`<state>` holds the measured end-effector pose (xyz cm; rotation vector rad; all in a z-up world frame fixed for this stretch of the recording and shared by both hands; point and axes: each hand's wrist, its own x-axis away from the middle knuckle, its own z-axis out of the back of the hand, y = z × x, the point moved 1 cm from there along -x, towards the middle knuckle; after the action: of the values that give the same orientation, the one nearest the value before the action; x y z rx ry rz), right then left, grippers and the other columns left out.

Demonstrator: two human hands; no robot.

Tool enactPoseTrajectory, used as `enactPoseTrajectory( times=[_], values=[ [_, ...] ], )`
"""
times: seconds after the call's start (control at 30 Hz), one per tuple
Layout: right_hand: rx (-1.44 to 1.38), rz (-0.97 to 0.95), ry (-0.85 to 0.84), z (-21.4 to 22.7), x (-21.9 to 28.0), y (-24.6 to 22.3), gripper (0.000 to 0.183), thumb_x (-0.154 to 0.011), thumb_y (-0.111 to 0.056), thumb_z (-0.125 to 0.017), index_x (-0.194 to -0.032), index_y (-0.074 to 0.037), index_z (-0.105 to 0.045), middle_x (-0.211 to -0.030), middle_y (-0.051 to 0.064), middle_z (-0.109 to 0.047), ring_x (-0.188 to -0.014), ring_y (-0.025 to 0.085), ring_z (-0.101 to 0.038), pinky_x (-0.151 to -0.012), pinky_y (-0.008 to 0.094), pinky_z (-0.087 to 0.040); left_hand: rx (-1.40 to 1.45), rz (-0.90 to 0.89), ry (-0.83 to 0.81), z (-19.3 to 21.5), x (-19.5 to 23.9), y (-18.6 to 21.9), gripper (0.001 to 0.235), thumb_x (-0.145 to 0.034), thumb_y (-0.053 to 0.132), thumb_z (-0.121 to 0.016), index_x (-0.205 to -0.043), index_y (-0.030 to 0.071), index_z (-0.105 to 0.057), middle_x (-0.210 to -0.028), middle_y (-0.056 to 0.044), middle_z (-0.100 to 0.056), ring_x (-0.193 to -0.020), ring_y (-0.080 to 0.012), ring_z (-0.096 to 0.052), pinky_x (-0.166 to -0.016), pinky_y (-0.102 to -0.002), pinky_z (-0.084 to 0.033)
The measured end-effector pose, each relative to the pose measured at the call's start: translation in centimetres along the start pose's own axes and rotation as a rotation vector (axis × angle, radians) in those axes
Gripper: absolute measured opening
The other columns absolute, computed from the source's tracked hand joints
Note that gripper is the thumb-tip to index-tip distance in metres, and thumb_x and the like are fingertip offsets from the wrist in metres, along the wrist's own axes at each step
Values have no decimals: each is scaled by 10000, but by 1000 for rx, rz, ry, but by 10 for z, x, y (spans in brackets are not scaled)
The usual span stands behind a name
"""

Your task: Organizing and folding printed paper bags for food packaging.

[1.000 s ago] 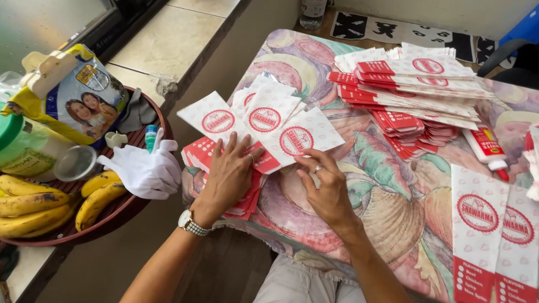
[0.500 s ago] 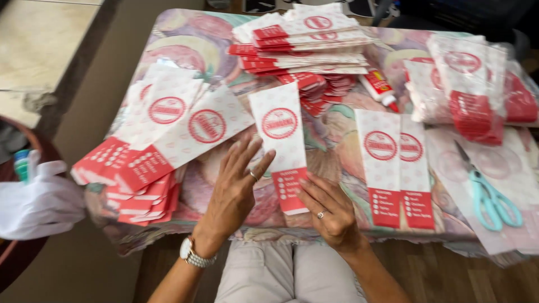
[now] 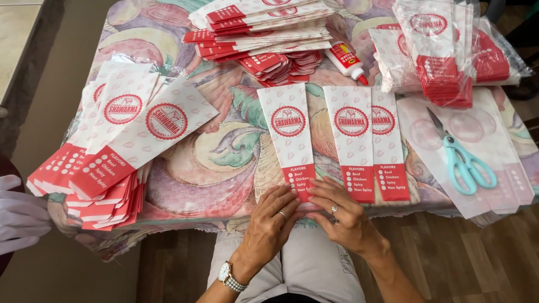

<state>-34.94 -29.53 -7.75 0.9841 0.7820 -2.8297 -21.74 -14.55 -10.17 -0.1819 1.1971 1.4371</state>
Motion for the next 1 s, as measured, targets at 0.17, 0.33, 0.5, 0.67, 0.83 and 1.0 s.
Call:
enactPoseTrajectory(
  times=[0.17,0.33,0.5,0.67,0.83,1.0],
  values=[
    [9,71,28,2,-2,-4,171,-875,37,-755,-1028,81,-692,-1151,193,-692,-1177,354,-673,-1110,536,-551,-13,-46,-5,1,-1,2,186,-931,35,-759,-1051,-73,-666,-1136,-216,-702,-1124,-392,-676,-1027,-525,-560],
    [-26,39,50,0,5,2,105,-879,62,-734,-980,59,-705,-1121,187,-715,-1146,338,-696,-1094,539,-550,24,-14,12,-1,-1,0,127,-943,10,-727,-1041,-51,-675,-1122,-192,-707,-1109,-375,-680,-990,-503,-575],
    [-48,-119,85,-2,-2,-6,34,-884,14,-736,-915,3,-728,-1064,132,-737,-1117,295,-719,-1132,501,-495,25,125,34,-6,-8,7,87,-945,29,-717,-1014,-19,-694,-1083,-134,-706,-1096,-328,-666,-941,-434,-540],
    [-132,-386,217,-8,-4,-9,125,-780,38,-811,-847,-22,-725,-983,137,-767,-995,236,-749,-1073,398,-552,59,304,66,-11,-9,4,115,-910,39,-734,-1015,20,-691,-1038,-113,-680,-993,-265,-645,-885,-373,-521],
    [-248,-458,199,-1,0,-6,152,-795,99,-758,-896,-15,-765,-989,128,-785,-1016,238,-765,-1024,357,-595,102,351,-117,3,-18,-5,161,-898,-4,-696,-1050,10,-747,-1032,-80,-715,-991,-252,-638,-864,-379,-521],
    [-65,-378,280,27,11,-10,133,-882,56,-700,-973,-22,-759,-1090,115,-757,-1091,258,-728,-1040,382,-558,-25,177,-228,-2,-21,-10,277,-956,83,-664,-1225,70,-727,-1393,-114,-657,-1397,-396,-498,-1108,-542,-415]
  ],
)
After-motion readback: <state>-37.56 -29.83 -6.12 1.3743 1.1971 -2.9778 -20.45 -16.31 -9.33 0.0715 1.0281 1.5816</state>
